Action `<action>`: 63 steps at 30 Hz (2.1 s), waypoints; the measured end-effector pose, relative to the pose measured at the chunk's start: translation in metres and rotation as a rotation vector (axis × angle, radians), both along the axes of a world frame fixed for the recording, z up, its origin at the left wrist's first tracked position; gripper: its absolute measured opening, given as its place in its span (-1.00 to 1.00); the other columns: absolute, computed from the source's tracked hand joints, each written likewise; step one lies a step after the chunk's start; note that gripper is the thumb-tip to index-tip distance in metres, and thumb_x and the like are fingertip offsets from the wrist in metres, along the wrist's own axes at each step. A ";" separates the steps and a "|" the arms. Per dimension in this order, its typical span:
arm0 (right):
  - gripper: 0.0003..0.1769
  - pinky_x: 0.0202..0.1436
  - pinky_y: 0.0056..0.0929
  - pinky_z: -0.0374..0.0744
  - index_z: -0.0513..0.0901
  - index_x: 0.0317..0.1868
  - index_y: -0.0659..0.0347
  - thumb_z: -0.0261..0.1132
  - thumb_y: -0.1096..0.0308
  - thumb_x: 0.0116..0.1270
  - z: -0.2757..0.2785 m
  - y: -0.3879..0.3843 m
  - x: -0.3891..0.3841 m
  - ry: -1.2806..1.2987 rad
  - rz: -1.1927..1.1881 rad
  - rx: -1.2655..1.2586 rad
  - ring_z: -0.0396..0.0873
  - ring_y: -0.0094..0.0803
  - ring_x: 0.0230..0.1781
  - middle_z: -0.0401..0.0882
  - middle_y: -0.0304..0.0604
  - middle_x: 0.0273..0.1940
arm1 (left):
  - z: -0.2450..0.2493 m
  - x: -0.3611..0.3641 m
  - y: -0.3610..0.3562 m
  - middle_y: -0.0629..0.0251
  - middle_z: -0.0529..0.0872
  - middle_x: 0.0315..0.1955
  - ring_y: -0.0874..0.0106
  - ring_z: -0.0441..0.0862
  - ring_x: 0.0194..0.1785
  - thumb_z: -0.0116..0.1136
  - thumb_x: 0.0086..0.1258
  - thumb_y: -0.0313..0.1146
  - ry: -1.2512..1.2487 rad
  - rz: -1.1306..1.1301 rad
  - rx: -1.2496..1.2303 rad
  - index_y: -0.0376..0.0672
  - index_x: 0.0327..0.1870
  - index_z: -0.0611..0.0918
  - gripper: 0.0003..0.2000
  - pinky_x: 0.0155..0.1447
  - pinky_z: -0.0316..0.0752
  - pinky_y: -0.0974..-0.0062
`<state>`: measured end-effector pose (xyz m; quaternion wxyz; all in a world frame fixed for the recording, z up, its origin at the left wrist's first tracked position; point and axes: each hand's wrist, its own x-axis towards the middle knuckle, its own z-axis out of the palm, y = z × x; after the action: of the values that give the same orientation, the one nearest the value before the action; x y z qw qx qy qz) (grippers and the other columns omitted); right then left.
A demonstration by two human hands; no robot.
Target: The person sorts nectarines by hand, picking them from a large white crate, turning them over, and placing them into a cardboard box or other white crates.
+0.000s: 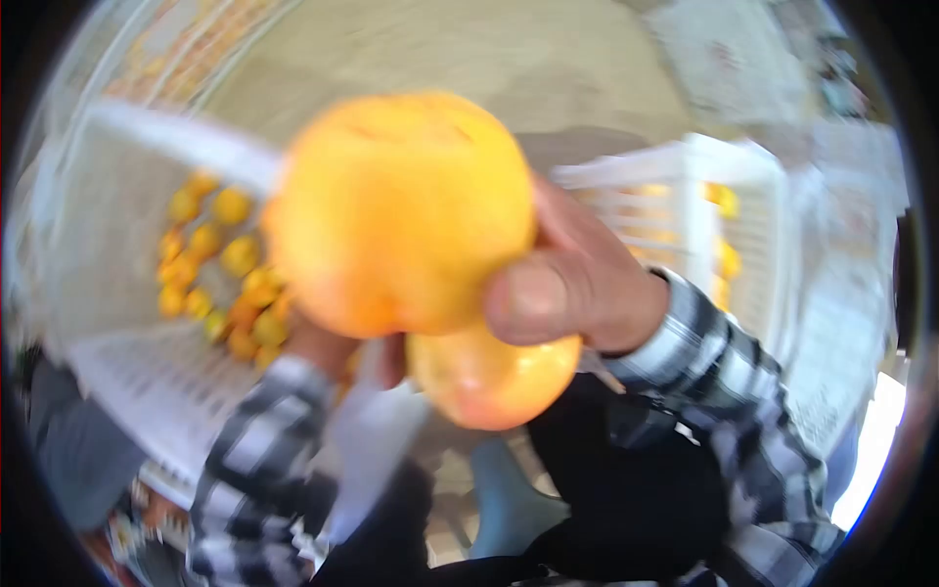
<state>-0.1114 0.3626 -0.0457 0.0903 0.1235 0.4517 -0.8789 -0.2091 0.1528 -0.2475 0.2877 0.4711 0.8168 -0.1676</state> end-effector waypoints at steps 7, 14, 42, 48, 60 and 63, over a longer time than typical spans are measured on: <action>-0.32 -0.10 -0.33 0.64 0.33 0.26 0.34 0.31 0.06 0.29 -0.018 0.100 0.130 0.068 -0.498 0.359 0.66 -0.26 -0.15 0.55 0.06 0.03 | 0.002 -0.055 -0.025 -0.07 0.67 -0.10 -0.01 0.61 0.00 0.16 0.24 -0.02 -0.140 0.233 -0.049 -0.14 0.23 0.43 -0.42 0.07 0.49 0.12; -0.23 0.15 -0.44 0.49 0.36 0.31 0.29 0.42 0.05 0.21 -0.110 0.106 0.329 -0.699 -0.605 0.796 0.56 -0.41 0.02 0.56 -0.09 0.08 | 0.113 -0.072 -0.077 0.10 0.44 0.22 0.35 0.36 0.27 0.03 0.37 -0.27 -0.786 0.895 0.584 -0.27 0.40 0.24 -0.41 0.34 0.25 0.47; -0.55 -0.03 -0.21 0.55 0.67 -0.13 0.24 0.36 0.02 0.17 -0.175 0.231 0.406 -0.653 -0.101 1.469 0.62 -0.05 -0.14 0.68 0.05 -0.19 | 0.144 0.294 0.170 0.08 0.61 -0.08 0.27 0.63 -0.26 0.02 0.46 0.02 -1.964 1.354 0.658 -0.15 0.18 0.39 -0.53 -0.22 0.60 0.30; -0.34 0.05 -0.21 0.54 0.57 0.09 0.25 0.39 -0.05 0.09 -0.210 0.217 0.388 -0.826 0.004 1.458 0.62 -0.02 -0.07 0.66 0.09 -0.11 | 0.146 0.282 0.177 0.12 0.60 -0.08 0.30 0.61 -0.25 -0.01 0.45 0.08 -1.739 1.421 0.761 -0.10 0.14 0.43 -0.54 -0.25 0.59 0.29; -0.23 -0.01 -0.10 0.56 0.43 0.19 0.25 0.47 0.12 -0.03 -0.203 0.209 0.388 -0.962 -0.157 1.606 0.57 0.06 -0.05 0.55 0.14 -0.04 | 0.147 0.286 0.200 0.18 0.62 -0.12 0.33 0.60 -0.29 0.01 0.44 0.08 -1.764 1.378 0.738 -0.14 0.13 0.45 -0.52 -0.26 0.58 0.30; -0.47 -0.08 -0.10 0.58 0.51 0.00 0.26 0.44 0.27 0.02 -0.197 0.199 0.393 -0.842 -0.245 1.771 0.59 0.04 -0.10 0.55 0.09 -0.10 | 0.147 0.286 0.203 0.17 0.62 -0.12 0.33 0.60 -0.28 0.01 0.44 0.08 -1.724 1.405 0.786 -0.12 0.12 0.46 -0.53 -0.27 0.58 0.30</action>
<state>0.2820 0.5621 -0.2425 0.0270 0.4948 0.8614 -0.1112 0.0768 0.3563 -0.1007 0.6087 -0.0684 0.4280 0.6645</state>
